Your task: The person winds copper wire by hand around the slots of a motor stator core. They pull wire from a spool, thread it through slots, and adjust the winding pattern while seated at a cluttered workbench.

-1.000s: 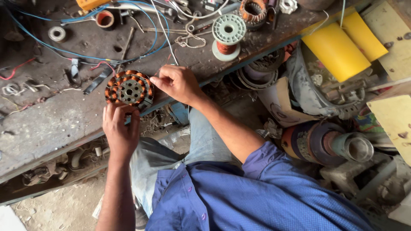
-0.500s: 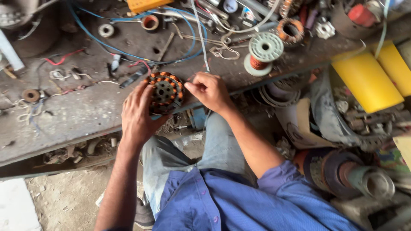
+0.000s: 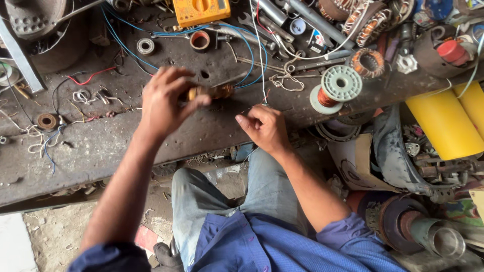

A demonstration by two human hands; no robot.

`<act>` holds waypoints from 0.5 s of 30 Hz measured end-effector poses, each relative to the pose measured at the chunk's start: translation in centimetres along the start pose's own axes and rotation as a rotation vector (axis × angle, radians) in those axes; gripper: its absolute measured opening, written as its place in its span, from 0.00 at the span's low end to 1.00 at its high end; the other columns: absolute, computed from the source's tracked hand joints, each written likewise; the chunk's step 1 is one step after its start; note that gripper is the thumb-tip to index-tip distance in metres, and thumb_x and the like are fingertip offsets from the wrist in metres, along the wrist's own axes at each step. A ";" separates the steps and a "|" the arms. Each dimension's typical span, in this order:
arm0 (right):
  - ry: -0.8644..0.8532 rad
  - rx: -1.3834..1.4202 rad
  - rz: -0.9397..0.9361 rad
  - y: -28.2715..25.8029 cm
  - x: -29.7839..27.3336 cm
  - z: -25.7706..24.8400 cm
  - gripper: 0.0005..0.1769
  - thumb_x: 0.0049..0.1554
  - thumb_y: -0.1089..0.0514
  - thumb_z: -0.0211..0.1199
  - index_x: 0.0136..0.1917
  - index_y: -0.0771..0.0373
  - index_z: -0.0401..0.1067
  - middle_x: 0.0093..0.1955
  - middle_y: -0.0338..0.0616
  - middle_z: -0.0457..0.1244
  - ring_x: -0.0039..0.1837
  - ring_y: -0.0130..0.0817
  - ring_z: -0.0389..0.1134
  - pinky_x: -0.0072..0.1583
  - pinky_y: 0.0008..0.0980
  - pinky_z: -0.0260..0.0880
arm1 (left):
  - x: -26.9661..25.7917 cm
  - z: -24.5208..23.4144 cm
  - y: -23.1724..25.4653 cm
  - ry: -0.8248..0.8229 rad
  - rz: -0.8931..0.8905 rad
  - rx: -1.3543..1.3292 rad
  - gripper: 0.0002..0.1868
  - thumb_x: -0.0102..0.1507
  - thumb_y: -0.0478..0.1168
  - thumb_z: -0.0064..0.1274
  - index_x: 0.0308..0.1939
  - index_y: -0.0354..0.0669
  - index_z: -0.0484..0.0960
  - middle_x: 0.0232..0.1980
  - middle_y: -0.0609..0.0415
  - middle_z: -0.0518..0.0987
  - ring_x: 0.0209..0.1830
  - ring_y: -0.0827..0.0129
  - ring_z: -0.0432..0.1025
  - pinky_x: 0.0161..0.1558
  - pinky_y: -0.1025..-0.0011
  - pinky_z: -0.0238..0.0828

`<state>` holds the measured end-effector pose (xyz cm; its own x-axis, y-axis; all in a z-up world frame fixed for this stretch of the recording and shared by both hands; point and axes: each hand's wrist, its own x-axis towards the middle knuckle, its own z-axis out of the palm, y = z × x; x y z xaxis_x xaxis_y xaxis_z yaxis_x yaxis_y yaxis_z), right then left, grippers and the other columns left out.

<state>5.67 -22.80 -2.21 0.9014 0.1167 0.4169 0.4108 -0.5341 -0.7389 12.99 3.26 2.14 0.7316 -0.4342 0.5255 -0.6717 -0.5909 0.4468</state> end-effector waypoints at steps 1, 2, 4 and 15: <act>0.005 -0.002 0.000 -0.1 0.0 0.1 0.21 0.59 0.55 0.70 0.32 0.65 0.66 0.31 0.41 0.60 0.31 0.28 0.60 0.36 0.30 0.59 | 1.3 0.3 -0.7 -0.006 0.026 -0.035 0.23 0.62 0.55 0.67 0.42 0.37 0.85 0.48 0.48 0.81 0.47 0.51 0.75 0.48 0.57 0.72; 0.009 -0.004 0.000 -0.3 0.0 0.2 0.20 0.59 0.55 0.70 0.32 0.65 0.66 0.31 0.41 0.61 0.31 0.28 0.61 0.36 0.29 0.60 | 2.3 0.7 -1.4 -0.013 0.052 -0.071 0.22 0.65 0.55 0.65 0.42 0.37 0.85 0.45 0.48 0.81 0.44 0.52 0.75 0.47 0.58 0.72; 0.013 -0.023 0.001 -0.4 0.2 0.2 0.20 0.59 0.55 0.70 0.32 0.64 0.66 0.31 0.40 0.61 0.31 0.27 0.61 0.35 0.29 0.60 | 3.9 1.9 -2.3 -0.023 -0.011 -0.239 0.21 0.66 0.53 0.64 0.38 0.35 0.82 0.37 0.47 0.77 0.35 0.54 0.72 0.40 0.60 0.69; -0.088 0.632 0.059 1.8 1.7 -1.1 0.20 0.60 0.54 0.63 0.31 0.64 0.64 0.31 0.41 0.59 0.33 0.30 0.58 0.38 0.28 0.58 | 3.4 4.2 -6.7 -0.015 -0.213 -0.487 0.27 0.70 0.48 0.57 0.27 0.33 0.65 0.25 0.41 0.61 0.25 0.53 0.58 0.31 0.59 0.57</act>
<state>7.77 -24.46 -2.24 0.9217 0.1847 0.3411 0.3373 0.0524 -0.9399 20.45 2.84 -2.12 0.8568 -0.3507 0.3781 -0.4822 -0.2846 0.8285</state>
